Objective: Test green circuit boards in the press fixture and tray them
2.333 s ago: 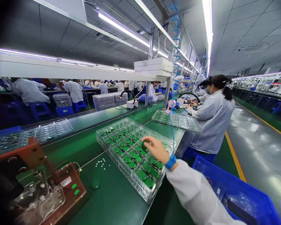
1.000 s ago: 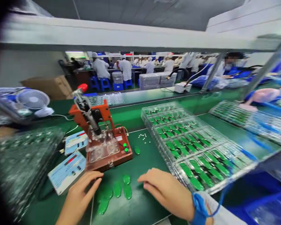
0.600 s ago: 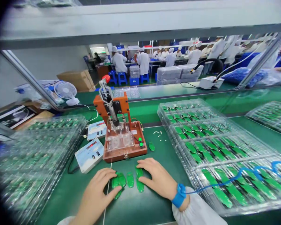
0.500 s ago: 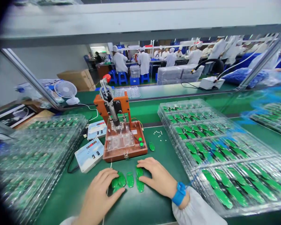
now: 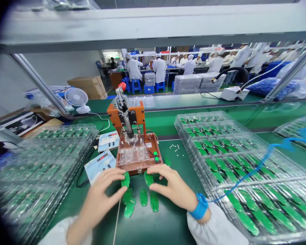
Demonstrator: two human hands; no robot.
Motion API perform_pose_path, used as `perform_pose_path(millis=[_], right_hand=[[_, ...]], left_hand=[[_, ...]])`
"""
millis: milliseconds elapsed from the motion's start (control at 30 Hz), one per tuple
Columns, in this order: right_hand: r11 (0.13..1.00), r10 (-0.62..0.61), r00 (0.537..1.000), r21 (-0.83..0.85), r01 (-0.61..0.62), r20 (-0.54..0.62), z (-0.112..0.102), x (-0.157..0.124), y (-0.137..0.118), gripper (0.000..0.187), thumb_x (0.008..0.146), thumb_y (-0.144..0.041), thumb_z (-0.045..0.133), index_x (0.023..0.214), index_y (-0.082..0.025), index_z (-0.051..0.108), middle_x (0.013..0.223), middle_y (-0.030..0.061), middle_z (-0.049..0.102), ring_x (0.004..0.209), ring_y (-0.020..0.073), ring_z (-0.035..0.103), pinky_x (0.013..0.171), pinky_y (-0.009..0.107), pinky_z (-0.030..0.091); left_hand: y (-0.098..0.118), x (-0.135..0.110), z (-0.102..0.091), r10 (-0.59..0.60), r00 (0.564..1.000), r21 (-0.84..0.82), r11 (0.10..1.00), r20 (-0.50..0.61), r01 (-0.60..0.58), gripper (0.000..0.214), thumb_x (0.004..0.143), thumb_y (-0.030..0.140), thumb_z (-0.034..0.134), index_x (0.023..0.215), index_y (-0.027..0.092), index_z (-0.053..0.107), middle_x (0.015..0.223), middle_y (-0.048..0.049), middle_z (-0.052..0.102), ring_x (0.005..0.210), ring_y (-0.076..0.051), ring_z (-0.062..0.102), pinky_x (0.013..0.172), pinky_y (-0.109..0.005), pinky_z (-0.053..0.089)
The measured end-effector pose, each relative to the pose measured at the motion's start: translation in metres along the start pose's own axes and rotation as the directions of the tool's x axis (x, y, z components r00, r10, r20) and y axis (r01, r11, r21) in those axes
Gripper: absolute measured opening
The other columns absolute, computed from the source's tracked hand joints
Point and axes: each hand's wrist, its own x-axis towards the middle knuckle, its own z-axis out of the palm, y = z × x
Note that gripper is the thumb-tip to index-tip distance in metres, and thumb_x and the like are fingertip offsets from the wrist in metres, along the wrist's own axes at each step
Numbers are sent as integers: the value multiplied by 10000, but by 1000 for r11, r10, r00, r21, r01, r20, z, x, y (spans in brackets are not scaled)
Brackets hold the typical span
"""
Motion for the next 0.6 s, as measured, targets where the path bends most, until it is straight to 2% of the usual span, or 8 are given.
perform_pose_path(millis=[100,233,367,600], right_hand=[[988,-104,988,-125,89,-118,-7,36,-1,260,985,-387,655,1217,-273,686,1287,65,712,1171,230,663,975,389,581],[968,-180,972,-200,149,-150,-2,79,11,232,958,-331,696,1171,-238,699,1282,85,719,1224,258,638,1076,462,526],[955,-222,965,-230,187,-139,6,92,20,235,925,-276,742,1153,-234,712,1256,85,732,1203,273,643,1066,485,523],[946,-269,951,-227,231,-154,12,86,18,160,931,-232,727,1090,-233,732,1209,82,746,1183,300,618,1059,558,489]], left_hand=[[-14,41,-8,5,999,0,1000,-41,-5,95,941,274,681,1016,228,718,1141,-64,737,1166,-270,624,1045,-502,500],[-29,73,0,30,999,-24,999,-17,-30,96,912,215,686,998,212,729,1157,-58,734,1176,-270,612,1043,-493,495],[-34,73,11,42,999,-22,999,-26,-43,130,872,160,697,985,221,715,1165,-36,727,1152,-262,611,1017,-476,501],[-36,66,21,40,998,-24,999,-56,-42,110,897,150,636,981,213,666,1188,-45,695,1184,-266,589,1024,-486,494]])
